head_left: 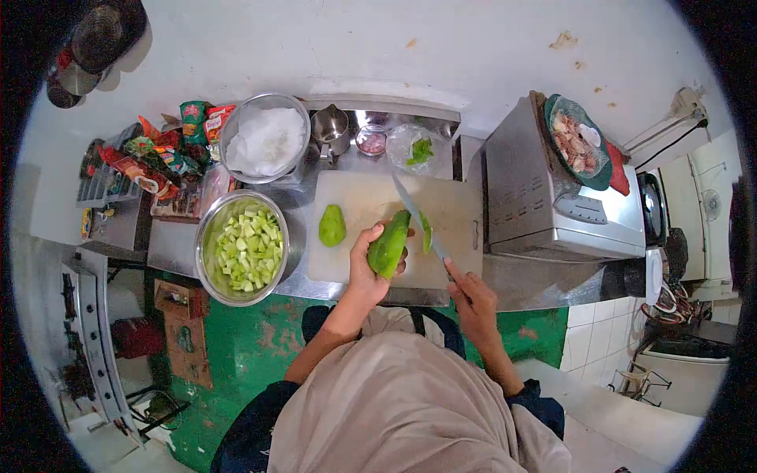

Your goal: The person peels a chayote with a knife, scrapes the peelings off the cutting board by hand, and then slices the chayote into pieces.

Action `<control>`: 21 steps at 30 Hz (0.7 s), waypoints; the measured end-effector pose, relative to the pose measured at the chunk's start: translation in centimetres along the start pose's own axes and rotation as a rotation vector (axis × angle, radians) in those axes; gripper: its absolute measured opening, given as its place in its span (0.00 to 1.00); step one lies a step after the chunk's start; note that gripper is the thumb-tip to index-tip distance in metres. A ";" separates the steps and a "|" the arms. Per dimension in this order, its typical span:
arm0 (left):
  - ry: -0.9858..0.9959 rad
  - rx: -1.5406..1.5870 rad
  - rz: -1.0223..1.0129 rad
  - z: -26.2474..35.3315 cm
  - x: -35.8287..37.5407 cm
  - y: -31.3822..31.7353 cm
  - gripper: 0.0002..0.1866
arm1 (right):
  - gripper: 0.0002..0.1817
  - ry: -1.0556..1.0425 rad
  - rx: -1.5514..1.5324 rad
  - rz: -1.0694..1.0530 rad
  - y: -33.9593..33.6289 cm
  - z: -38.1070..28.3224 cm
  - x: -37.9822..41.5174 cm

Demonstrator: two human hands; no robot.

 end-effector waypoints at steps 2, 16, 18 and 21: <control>-0.010 0.027 -0.015 0.0 -0.1 -0.5 0.23 | 0.24 -0.024 0.007 -0.068 -0.2 -0.8 0.4; 0.077 0.030 0.113 0.3 -0.3 -0.6 0.25 | 0.26 -0.152 0.189 -0.181 -1.0 -1.9 2.2; 0.039 0.008 0.152 -0.1 -0.3 -0.6 0.26 | 0.26 -0.140 0.207 -0.172 -1.3 -1.7 1.9; 0.021 -0.032 0.146 -0.2 -0.3 -0.8 0.28 | 0.27 -0.140 0.160 -0.136 -1.3 -1.2 1.8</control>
Point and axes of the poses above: each hand's wrist, its own x-axis away from the middle knuckle, its own y-axis out of the palm, z = x × y, the point moved 5 cm from there along -x, towards the middle knuckle, and after that the axes turned 9 degrees about -y, right-handed, at the moved point
